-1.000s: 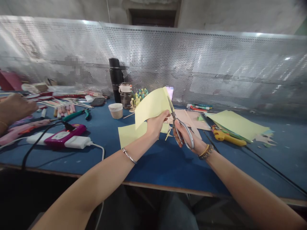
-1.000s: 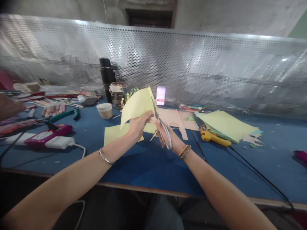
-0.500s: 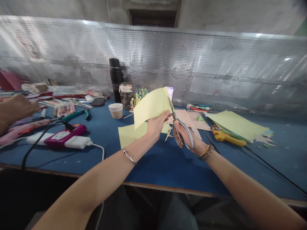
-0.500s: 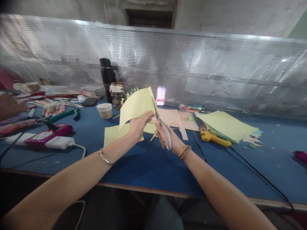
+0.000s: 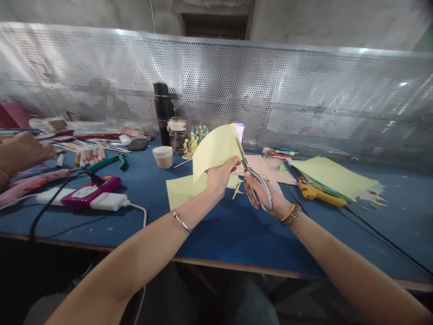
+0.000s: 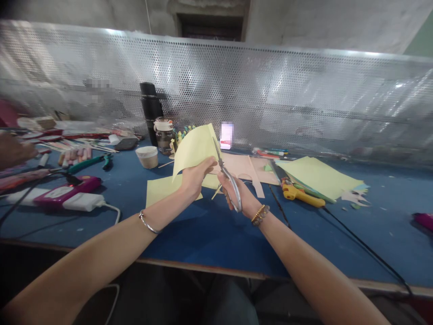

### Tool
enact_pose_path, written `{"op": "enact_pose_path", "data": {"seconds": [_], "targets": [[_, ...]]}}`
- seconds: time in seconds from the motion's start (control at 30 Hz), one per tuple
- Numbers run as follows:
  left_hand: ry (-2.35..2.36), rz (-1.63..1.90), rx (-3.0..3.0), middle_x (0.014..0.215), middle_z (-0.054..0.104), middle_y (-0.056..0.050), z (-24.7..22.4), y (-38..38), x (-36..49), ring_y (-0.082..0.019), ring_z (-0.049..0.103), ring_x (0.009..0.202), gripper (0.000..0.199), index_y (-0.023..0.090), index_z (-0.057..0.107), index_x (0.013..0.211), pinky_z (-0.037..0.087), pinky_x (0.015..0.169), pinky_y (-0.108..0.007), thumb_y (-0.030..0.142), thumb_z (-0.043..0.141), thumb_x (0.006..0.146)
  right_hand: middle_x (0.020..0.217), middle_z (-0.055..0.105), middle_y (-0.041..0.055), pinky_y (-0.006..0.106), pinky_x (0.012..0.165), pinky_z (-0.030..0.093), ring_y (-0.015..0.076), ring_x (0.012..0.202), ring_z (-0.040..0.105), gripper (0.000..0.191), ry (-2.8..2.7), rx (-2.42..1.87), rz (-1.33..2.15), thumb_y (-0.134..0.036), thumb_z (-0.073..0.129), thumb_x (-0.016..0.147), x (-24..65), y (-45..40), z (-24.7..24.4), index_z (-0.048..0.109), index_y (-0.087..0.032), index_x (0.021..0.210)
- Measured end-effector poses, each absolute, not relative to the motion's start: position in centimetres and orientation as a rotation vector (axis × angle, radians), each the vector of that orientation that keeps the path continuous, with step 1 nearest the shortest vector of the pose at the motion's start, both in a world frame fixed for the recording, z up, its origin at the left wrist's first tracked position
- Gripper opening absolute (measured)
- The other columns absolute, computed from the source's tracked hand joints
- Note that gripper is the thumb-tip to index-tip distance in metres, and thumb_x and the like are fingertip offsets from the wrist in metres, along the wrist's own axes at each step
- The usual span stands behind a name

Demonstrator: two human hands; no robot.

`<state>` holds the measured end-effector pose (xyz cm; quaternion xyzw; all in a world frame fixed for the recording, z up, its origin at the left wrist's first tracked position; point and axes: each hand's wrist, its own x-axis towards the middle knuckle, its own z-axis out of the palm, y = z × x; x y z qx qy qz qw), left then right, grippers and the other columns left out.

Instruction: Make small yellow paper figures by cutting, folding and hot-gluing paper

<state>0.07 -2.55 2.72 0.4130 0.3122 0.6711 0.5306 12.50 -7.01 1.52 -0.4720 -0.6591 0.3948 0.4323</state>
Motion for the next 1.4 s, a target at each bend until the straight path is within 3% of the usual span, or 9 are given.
{"op": "enact_pose_path", "data": {"seconds": [0.57,1.0,1.4], "targets": [[0.746,1.599,0.979,0.076,0.071,-0.006,2.46,-2.24,0.11,-0.018,0.066,0.076,0.017,0.014,0.070,0.070,0.051,0.082,-0.034,0.027,0.075,0.060,0.046,0.040,-0.0085,0.020,0.027,0.028,0.0062,0.027,0.038,0.045,-1.648,-1.172,0.980,-0.063,0.043,0.083,12.70,-6.99,1.49,0.042,-0.020,0.069],[0.769,1.552,0.985,0.077,0.070,-0.007,2.41,-2.82,0.46,-0.018,0.067,0.075,0.016,0.013,0.070,0.071,0.053,0.077,-0.032,0.025,0.075,0.060,0.046,0.038,-0.0064,0.019,0.031,0.031,0.0063,0.031,0.038,0.053,-1.617,-1.111,1.047,-0.068,0.031,0.084,12.82,-6.71,1.49,0.039,-0.020,0.063],[0.761,1.543,1.005,0.077,0.071,-0.007,2.24,-2.92,0.62,-0.017,0.066,0.073,0.018,0.013,0.071,0.073,0.054,0.075,-0.031,0.025,0.075,0.059,0.045,0.037,-0.0054,0.022,0.030,0.029,0.0071,0.029,0.037,0.055,-1.598,-1.135,1.021,-0.069,0.032,0.083,12.95,-6.45,1.30,0.040,-0.020,0.060]]}}
